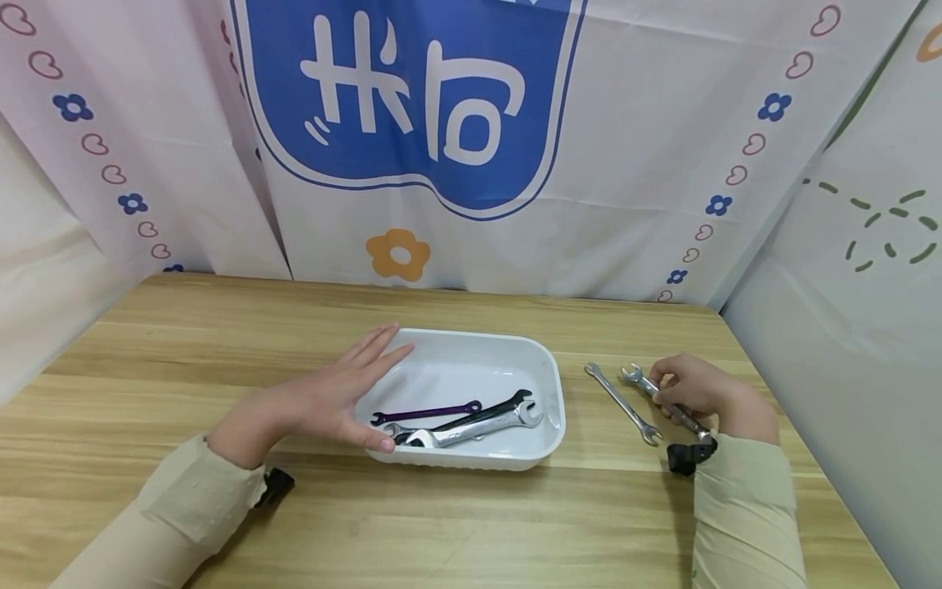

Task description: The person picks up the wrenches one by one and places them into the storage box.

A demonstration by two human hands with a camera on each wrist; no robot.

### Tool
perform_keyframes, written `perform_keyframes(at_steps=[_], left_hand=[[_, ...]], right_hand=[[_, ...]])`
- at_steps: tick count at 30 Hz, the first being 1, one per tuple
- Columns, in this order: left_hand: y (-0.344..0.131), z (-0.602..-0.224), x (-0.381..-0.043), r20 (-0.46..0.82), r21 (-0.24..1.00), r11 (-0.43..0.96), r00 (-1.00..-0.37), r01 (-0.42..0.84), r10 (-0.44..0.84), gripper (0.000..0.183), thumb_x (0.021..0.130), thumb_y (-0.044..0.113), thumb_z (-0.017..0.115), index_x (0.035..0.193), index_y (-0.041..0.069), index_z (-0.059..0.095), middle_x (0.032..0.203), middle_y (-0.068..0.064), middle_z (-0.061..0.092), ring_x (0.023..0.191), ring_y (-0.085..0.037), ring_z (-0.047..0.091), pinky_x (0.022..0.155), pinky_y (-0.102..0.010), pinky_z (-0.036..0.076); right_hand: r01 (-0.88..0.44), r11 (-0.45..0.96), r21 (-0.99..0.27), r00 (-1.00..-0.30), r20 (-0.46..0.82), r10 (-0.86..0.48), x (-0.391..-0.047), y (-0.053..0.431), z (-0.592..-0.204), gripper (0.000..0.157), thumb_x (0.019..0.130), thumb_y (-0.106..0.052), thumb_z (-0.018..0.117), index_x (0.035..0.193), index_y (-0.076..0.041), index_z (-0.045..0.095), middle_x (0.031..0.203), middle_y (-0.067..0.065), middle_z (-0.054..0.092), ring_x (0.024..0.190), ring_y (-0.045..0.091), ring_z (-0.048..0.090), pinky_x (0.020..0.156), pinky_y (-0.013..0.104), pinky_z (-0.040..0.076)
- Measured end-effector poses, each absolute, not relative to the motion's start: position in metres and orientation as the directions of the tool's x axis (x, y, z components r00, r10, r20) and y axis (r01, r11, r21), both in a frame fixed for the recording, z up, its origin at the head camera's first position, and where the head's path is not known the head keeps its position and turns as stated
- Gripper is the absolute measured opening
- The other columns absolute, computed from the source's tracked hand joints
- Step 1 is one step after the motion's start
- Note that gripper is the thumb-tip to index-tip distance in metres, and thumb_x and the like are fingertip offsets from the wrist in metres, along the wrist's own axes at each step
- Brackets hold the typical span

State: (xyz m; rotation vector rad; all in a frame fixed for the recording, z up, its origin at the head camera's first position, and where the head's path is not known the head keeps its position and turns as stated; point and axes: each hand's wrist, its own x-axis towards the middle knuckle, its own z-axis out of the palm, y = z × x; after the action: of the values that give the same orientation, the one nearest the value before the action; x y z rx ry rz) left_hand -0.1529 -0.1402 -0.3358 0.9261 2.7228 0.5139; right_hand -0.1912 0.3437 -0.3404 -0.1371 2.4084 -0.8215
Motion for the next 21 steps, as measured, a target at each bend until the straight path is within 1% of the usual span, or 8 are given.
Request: perform_keyframes(at_steps=[2, 5, 13, 17, 21], left_hand=[[-0.14, -0.336, -0.153, -0.092, 0.394, 0.741, -0.778, 0.544, 0.621, 0.117, 0.06, 0.084, 0.054, 0.149, 0.03, 0.001, 0.153, 0.005, -0.021, 0.142, -0.022, -0.016, 0.11, -0.056, 0.02], [-0.14, -0.337, -0.153, -0.089, 0.393, 0.741, -0.779, 0.545, 0.62, 0.118, 0.06, 0.084, 0.054, 0.15, 0.028, 0.003, 0.153, 0.005, -0.021, 0.142, -0.023, -0.015, 0.11, -0.056, 0.02], [-0.14, -0.337, -0.153, -0.092, 0.392, 0.742, -0.779, 0.544, 0.62, 0.12, 0.059, 0.086, 0.052, 0.15, 0.025, 0.004, 0.154, 0.003, -0.021, 0.142, -0.022, -0.016, 0.11, -0.055, 0.019], [-0.14, -0.337, -0.153, -0.09, 0.392, 0.74, -0.778, 0.546, 0.622, 0.119, 0.059, 0.085, 0.052, 0.15, 0.025, 0.004, 0.154, 0.003, -0.02, 0.142, -0.023, -0.015, 0.11, -0.056, 0.019], [-0.14, -0.336, -0.153, -0.092, 0.389, 0.742, -0.778, 0.546, 0.621, 0.119, 0.06, 0.085, 0.052, 0.15, 0.025, 0.004, 0.154, 0.003, -0.02, 0.142, -0.023, -0.015, 0.11, -0.056, 0.02]], right_hand=[[0.102, 0.804, -0.586, -0.82, -0.506, -0.266, -0.191, 0.344, -0.34, 0.01, 0.09, -0.005, 0.051, 0.098, 0.001, 0.051, 0.066, 0.003, 0.058, 0.057, 0.015, 0.055, 0.047, 0.025, 0.043], [0.083, 0.811, -0.58, -0.829, -0.492, -0.267, -0.192, 0.345, -0.338, 0.009, 0.091, -0.005, 0.05, 0.098, 0.001, 0.052, 0.066, 0.003, 0.057, 0.056, 0.014, 0.053, 0.047, 0.024, 0.041], [-0.102, 0.825, -0.556, -0.871, -0.35, -0.344, -0.192, 0.346, -0.334, 0.009, 0.089, -0.005, 0.053, 0.095, 0.001, 0.053, 0.065, 0.005, 0.058, 0.057, 0.014, 0.054, 0.051, 0.026, 0.044], [-0.17, 0.841, -0.513, -0.897, -0.272, -0.348, -0.191, 0.344, -0.329, 0.007, 0.089, -0.007, 0.055, 0.094, -0.001, 0.055, 0.063, 0.004, 0.057, 0.055, 0.012, 0.051, 0.053, 0.025, 0.041], [-0.201, 0.864, -0.462, -0.914, -0.229, -0.335, -0.19, 0.34, -0.324, 0.007, 0.09, -0.008, 0.055, 0.094, -0.003, 0.056, 0.062, 0.002, 0.055, 0.055, 0.011, 0.048, 0.053, 0.025, 0.039]])
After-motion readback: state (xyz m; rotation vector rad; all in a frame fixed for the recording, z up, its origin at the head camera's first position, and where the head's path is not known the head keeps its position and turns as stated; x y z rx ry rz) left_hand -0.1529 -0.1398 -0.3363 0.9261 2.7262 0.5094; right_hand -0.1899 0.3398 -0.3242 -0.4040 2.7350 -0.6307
